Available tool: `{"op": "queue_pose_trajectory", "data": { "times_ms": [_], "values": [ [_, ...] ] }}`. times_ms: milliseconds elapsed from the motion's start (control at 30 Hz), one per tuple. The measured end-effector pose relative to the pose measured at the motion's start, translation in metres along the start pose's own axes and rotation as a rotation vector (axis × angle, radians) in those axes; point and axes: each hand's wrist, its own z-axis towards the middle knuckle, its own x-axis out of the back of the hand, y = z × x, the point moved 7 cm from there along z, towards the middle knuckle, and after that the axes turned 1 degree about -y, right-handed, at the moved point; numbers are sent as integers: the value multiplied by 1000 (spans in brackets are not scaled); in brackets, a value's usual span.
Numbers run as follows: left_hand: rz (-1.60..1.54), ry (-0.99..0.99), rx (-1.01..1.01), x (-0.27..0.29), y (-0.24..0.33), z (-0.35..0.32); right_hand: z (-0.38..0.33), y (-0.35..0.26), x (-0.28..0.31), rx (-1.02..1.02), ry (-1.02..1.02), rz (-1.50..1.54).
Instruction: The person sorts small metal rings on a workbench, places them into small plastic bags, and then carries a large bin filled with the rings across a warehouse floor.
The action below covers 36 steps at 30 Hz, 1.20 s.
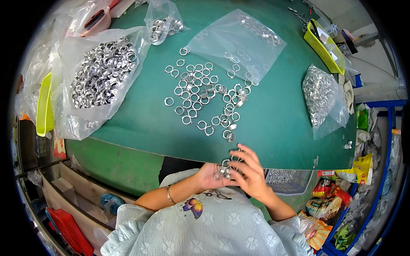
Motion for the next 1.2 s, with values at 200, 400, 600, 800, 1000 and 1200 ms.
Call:
{"op": "queue_pose_trajectory", "data": {
  "times_ms": [200, 400, 600, 800, 1000, 1200],
  "values": [
    [39, 86, 11, 24, 2, -1, -10, -8, -15, 141, -98, 150],
    [114, 196, -24, 50, 7, -2, -3, -12, -25, 113, -199, 349],
    [100, 88, 39, 55, 5, -12, 7, -22, -30, 57, -314, 484],
    [361, 185, 66, 24, 11, -38, 67, -24, 18, 177, -135, 123],
    [105, 278, -139, 10, 22, -81, 145, 0, 52, 168, 177, -298],
    [54, 245, -281, -33, 43, -129, 191, 3, 59, 157, 351, -741]
  ]
}}
